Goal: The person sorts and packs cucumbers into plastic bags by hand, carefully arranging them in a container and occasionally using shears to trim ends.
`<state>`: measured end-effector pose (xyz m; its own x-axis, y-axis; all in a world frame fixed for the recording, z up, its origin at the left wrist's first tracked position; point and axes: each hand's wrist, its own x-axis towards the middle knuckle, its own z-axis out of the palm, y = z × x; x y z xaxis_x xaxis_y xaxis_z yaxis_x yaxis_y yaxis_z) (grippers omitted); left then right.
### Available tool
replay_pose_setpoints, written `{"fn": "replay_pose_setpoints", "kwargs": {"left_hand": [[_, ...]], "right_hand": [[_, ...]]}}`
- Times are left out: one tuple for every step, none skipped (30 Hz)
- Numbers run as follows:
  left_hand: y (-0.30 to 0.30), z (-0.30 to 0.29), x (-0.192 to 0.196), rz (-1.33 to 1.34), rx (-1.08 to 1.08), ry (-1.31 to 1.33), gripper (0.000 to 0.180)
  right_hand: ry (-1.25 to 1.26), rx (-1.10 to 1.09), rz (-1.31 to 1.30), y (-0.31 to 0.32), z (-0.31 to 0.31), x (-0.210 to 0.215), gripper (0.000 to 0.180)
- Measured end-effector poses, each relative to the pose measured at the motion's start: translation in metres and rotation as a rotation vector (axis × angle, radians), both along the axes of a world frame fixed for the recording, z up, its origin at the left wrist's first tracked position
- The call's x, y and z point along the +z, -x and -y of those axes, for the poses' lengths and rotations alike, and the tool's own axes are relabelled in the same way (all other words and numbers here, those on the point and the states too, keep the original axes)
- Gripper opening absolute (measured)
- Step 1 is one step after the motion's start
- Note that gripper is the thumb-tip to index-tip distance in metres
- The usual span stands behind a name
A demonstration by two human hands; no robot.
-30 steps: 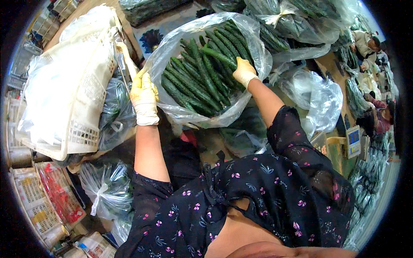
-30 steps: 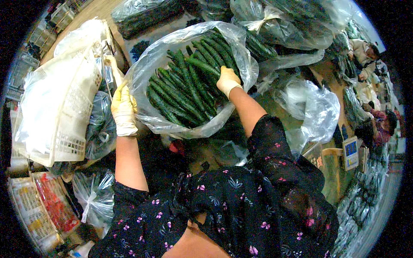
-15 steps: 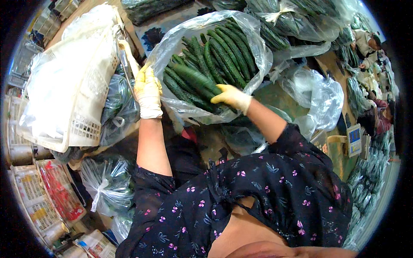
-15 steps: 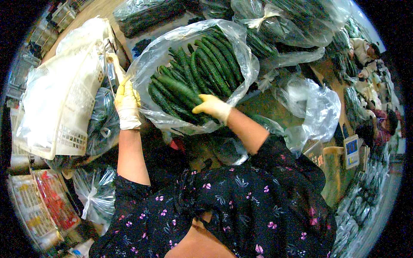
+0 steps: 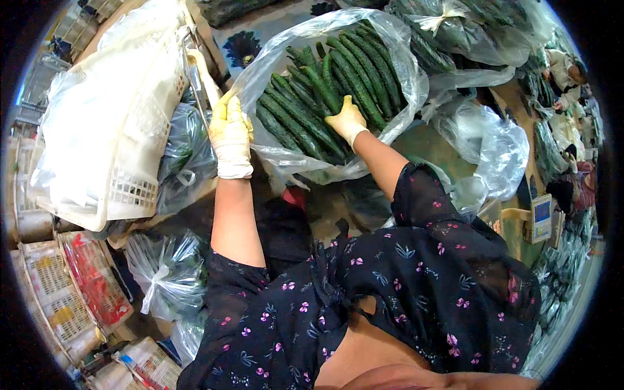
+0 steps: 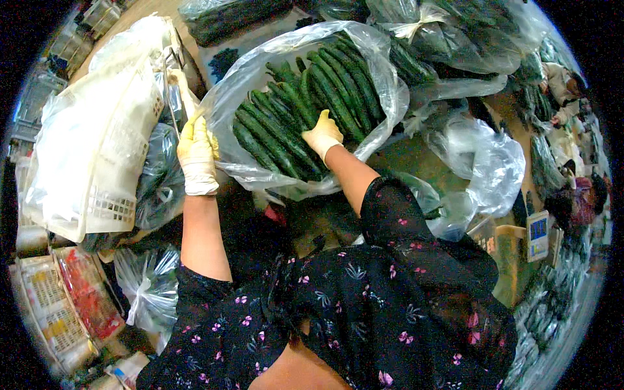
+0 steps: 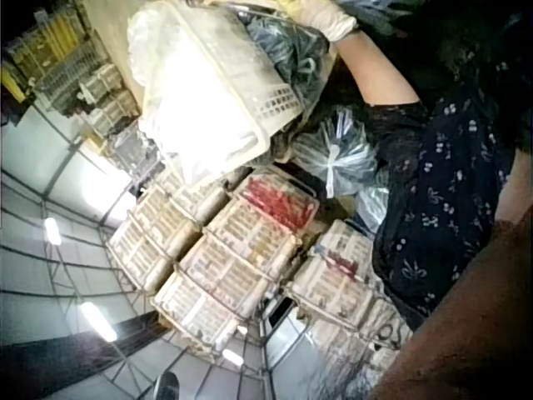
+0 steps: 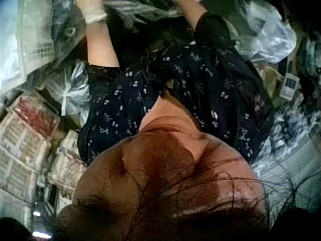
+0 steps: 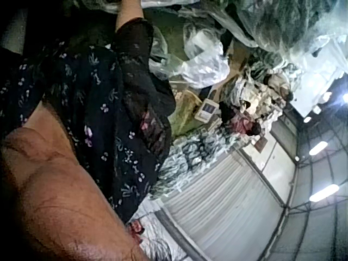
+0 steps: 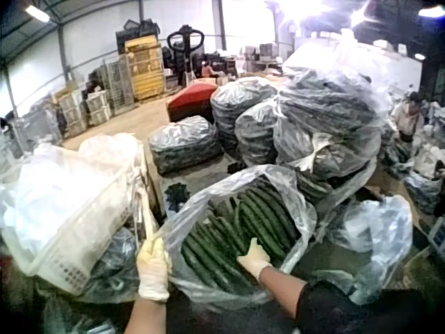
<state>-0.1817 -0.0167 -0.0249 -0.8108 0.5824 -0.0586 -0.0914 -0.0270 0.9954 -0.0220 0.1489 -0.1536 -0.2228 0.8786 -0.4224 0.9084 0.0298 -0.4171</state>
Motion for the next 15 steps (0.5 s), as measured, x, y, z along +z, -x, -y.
{"fn": "replay_pose_setpoints", "kwargs": {"left_hand": [[0.001, 0.001, -0.001, -0.011, -0.011, 0.006, 0.022], [0.002, 0.002, -0.002, -0.022, -0.023, 0.012, 0.023], [0.0, 0.002, -0.001, -0.022, -0.019, 0.014, 0.023], [-0.001, 0.002, 0.0, -0.024, -0.021, 0.017, 0.023], [-0.001, 0.002, 0.001, -0.03, -0.019, 0.031, 0.023], [-0.001, 0.003, 0.001, -0.034, -0.012, 0.045, 0.023], [0.0, 0.004, 0.001, -0.035, -0.009, 0.047, 0.023], [0.002, 0.004, -0.001, -0.029, -0.012, 0.04, 0.023], [0.002, 0.004, 0.0, -0.025, -0.018, 0.028, 0.024], [0.002, 0.003, 0.0, -0.026, -0.018, 0.027, 0.024], [0.001, 0.003, 0.0, -0.013, -0.024, 0.018, 0.024], [0.001, 0.003, -0.001, 0.0, -0.03, 0.011, 0.024], [0.001, 0.003, 0.0, -0.002, -0.029, 0.011, 0.024], [0.001, 0.003, 0.002, -0.004, -0.022, 0.025, 0.024], [0.001, 0.005, 0.002, -0.003, -0.015, 0.04, 0.024]], "right_hand": [[0.012, 0.005, 0.057, 0.008, 0.002, 0.004, 0.101], [0.019, 0.008, 0.055, 0.01, 0.005, 0.004, 0.101], [-0.013, 0.035, 0.094, 0.01, 0.006, 0.002, 0.107], [-0.044, 0.061, 0.134, 0.011, 0.006, 0.001, 0.112], [-0.021, 0.066, 0.124, 0.01, 0.001, -0.001, 0.119], [-0.019, 0.069, 0.123, 0.011, 0.001, 0.001, 0.119], [0.006, 0.079, 0.103, 0.012, 0.0, 0.004, 0.116], [0.032, 0.089, 0.083, 0.013, 0.0, 0.007, 0.114], [0.066, 0.091, 0.07, 0.014, -0.003, 0.004, 0.113], [0.064, 0.091, 0.069, 0.012, -0.005, 0.001, 0.113], [0.08, 0.109, 0.02, 0.009, -0.008, -0.002, 0.112], [0.098, 0.128, -0.029, 0.006, -0.01, -0.004, 0.111], [0.114, 0.129, -0.109, 0.002, -0.013, -0.006, 0.108], [0.115, 0.131, -0.111, 0.0, -0.017, -0.008, 0.108], [0.104, 0.206, -0.158, -0.003, -0.019, -0.004, 0.104]]}}
